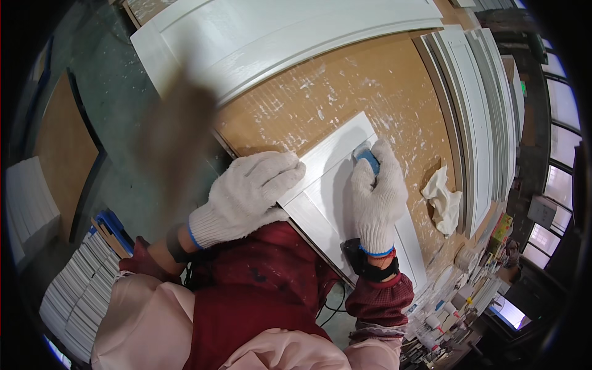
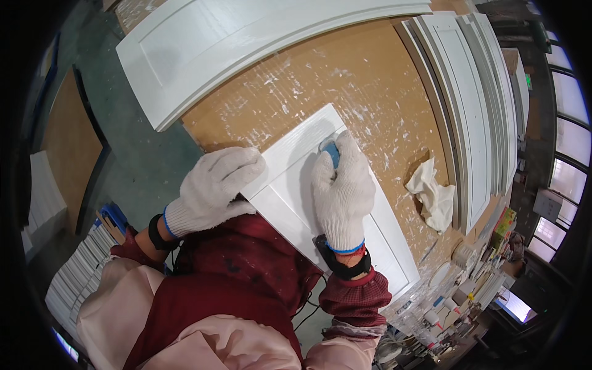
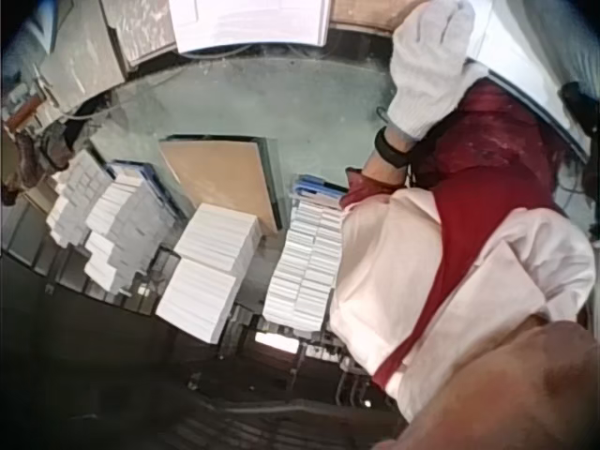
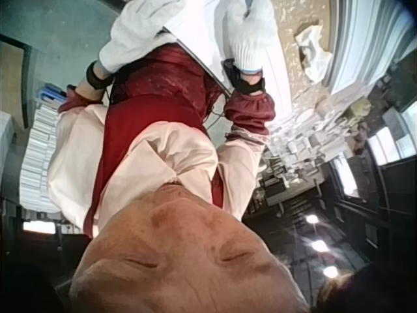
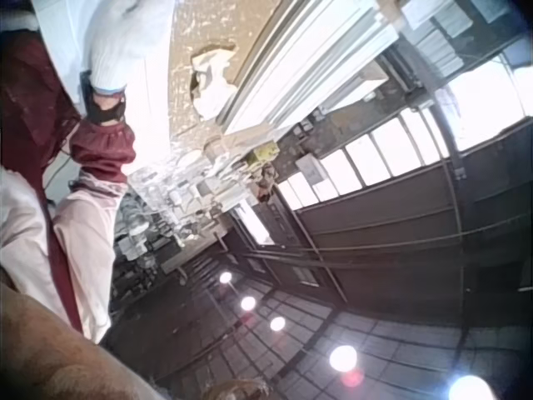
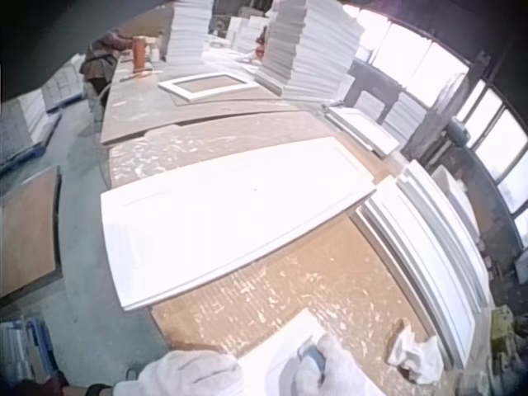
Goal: Applying a white liquid finish or filler to the grooves of a cabinet door panel and wiping away the excess with a cloth.
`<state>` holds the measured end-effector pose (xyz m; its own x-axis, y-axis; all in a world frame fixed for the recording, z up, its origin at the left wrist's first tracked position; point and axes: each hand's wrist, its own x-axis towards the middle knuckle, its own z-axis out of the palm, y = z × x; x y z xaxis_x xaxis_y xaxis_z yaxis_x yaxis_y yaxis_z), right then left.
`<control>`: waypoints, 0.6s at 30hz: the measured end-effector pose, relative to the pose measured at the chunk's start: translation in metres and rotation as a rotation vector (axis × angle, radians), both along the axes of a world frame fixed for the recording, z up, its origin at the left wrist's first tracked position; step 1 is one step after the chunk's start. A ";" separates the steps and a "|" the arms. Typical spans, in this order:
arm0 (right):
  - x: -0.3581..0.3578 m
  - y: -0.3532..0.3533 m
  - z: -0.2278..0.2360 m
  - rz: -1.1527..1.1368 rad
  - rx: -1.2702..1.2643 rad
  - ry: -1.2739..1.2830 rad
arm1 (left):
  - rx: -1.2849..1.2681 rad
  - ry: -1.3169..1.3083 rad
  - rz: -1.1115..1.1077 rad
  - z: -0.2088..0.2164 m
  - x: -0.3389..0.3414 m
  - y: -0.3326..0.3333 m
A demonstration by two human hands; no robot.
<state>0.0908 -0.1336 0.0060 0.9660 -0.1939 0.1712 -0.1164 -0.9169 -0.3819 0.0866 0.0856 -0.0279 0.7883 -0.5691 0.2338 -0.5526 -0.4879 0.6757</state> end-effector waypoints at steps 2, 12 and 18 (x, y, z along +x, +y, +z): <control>-0.003 -0.001 -0.004 -0.015 -0.015 -0.051 | 0.003 -0.006 0.002 0.002 -0.002 0.001; 0.000 -0.003 0.001 0.022 -0.017 -0.045 | 0.020 -0.001 0.017 0.005 -0.001 0.001; 0.004 -0.004 0.002 -0.013 0.038 -0.092 | 0.010 -0.001 0.019 0.002 0.000 0.000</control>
<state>0.0946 -0.1374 0.0075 0.9438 -0.2142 0.2516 -0.0907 -0.9001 -0.4261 0.0871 0.0853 -0.0262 0.7987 -0.5564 0.2291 -0.5440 -0.5051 0.6700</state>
